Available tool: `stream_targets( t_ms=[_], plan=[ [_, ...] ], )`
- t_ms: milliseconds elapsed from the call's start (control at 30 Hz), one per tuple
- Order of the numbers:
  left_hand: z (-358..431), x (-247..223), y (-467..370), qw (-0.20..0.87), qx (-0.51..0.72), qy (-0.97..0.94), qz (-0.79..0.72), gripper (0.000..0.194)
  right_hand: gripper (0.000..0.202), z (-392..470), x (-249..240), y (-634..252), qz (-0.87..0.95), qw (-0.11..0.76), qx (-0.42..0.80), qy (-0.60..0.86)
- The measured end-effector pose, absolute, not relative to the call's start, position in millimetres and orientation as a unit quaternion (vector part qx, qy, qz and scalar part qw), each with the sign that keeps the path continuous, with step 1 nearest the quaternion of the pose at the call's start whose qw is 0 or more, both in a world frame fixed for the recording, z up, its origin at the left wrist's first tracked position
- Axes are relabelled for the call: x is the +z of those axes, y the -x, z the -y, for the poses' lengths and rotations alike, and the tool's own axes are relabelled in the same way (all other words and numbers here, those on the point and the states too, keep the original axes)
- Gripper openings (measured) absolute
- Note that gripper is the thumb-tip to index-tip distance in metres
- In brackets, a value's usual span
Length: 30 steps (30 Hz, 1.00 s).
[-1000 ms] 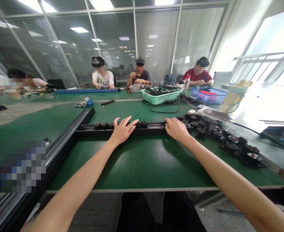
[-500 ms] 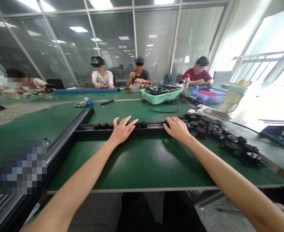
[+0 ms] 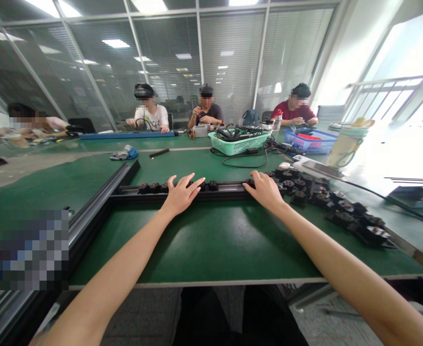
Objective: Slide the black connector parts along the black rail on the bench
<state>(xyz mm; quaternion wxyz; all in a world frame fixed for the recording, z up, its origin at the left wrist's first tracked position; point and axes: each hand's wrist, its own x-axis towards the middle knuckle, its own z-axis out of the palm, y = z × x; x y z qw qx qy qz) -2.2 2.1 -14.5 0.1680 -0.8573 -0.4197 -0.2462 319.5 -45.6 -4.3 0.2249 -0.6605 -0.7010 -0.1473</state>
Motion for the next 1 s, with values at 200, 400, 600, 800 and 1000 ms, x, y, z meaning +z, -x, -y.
stream_targets(
  t_ms=[200,400,600,800,1000],
  plan=[
    [-2.4,-14.4,2.3,0.164,-0.247,0.858,0.419,0.047,0.028,45.6,-3.5,-320.5,0.693,0.217,-0.147,0.671],
    [-1.7,-13.8,1.8,0.158,-0.249,0.857,0.422,0.047,0.025,44.6,-3.5,-321.0,0.701,0.210,-0.150,0.665],
    [-1.6,-14.0,2.2,0.161,-0.248,0.857,0.421,0.047,0.025,45.9,-1.6,-321.2,0.705,0.201,-0.170,0.659],
    [-1.6,-13.9,2.1,0.160,-0.244,0.859,0.421,0.048,0.024,45.9,-0.6,-324.5,0.705,0.200,-0.169,0.659],
    [-0.7,-12.9,1.7,0.154,-0.241,0.859,0.425,0.048,0.025,46.8,0.5,-324.4,0.704,0.197,-0.172,0.660]
  ],
)
